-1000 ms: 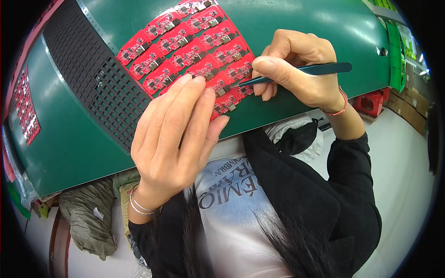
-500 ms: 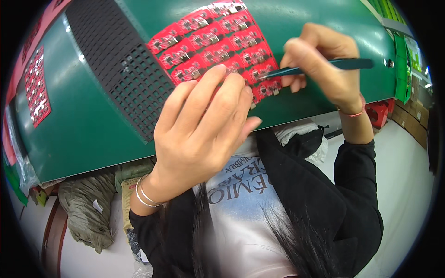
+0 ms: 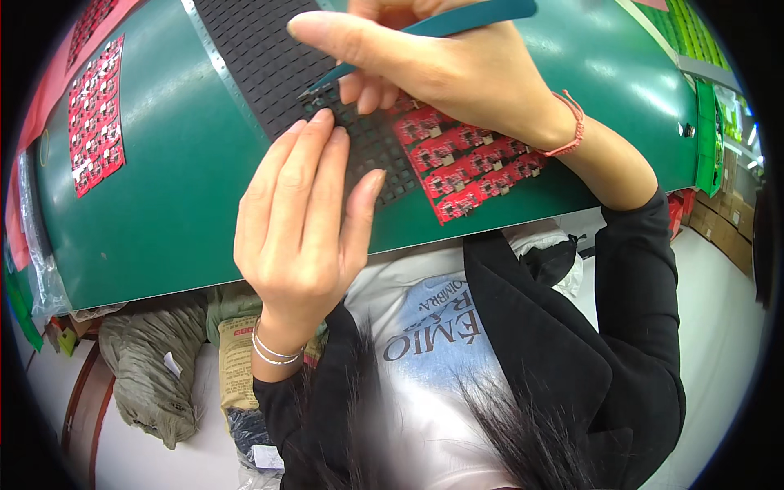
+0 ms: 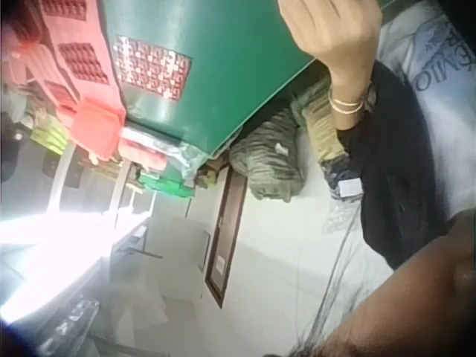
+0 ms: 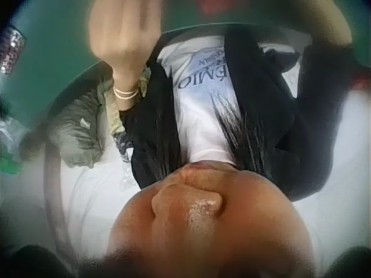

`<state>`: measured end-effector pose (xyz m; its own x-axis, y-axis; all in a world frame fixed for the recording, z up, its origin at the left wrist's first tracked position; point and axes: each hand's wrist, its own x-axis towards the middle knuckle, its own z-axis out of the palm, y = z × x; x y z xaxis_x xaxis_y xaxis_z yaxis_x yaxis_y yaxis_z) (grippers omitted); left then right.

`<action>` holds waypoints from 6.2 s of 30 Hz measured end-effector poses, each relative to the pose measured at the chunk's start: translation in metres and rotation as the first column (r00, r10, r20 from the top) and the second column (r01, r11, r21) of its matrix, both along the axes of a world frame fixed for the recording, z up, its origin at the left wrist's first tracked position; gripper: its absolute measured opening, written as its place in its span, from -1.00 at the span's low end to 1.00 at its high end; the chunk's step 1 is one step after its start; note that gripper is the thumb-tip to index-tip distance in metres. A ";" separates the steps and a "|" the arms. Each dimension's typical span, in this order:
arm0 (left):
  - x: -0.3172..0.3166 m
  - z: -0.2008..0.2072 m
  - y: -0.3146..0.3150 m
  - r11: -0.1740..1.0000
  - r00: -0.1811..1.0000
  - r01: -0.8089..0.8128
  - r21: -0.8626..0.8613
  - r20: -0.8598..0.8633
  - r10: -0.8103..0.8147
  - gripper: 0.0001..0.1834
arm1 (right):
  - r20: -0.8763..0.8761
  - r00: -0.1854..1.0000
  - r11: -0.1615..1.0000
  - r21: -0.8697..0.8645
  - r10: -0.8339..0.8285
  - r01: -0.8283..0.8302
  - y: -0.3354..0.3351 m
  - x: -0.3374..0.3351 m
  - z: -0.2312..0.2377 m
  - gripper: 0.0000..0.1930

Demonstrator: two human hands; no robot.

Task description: The person assembles small electronic components onto printed circuit boards using tweezers at a workstation.

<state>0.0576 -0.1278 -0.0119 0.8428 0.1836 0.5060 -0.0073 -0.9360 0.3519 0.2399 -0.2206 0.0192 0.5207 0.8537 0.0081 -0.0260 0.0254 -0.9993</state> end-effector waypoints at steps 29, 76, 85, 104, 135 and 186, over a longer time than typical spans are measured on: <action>-0.002 -0.011 0.006 1.000 0.998 0.003 -0.015 0.069 -0.002 -0.65 | 0.084 0.996 0.996 -0.091 -0.003 0.010 0.005 -0.003 -0.002 -0.69; -0.017 -0.013 -0.054 0.949 0.944 0.314 0.041 0.098 -0.316 -0.78 | -0.007 0.995 0.980 -0.174 -0.101 0.098 -0.160 -0.034 0.002 -0.73; -0.017 -0.014 -0.055 0.946 0.941 0.322 0.024 0.100 -0.323 -0.73 | -0.127 0.979 0.973 -0.188 -0.161 0.136 -0.157 -0.034 0.007 -0.75; -0.007 -0.015 -0.054 0.962 0.961 0.274 -0.008 0.033 -0.274 -0.69 | 0.072 0.992 0.962 -0.243 -0.107 0.122 -0.138 -0.020 0.000 -0.71; -0.012 0.009 0.004 1.000 1.000 0.009 -0.019 0.019 -0.009 -0.55 | 0.056 0.997 0.996 0.066 0.050 -0.054 -0.012 -0.006 0.009 -0.60; -0.015 -0.012 0.002 0.999 0.989 -0.017 -0.031 0.146 0.021 -0.67 | -0.035 0.999 1.000 -0.030 -0.009 0.008 0.006 -0.020 -0.003 -0.62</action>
<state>0.0423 -0.1259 -0.0237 0.7566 0.2155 0.6173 -0.0430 -0.9257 0.3759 0.2194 -0.2145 0.0165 0.5272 0.8490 -0.0356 -0.0609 -0.0040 -0.9981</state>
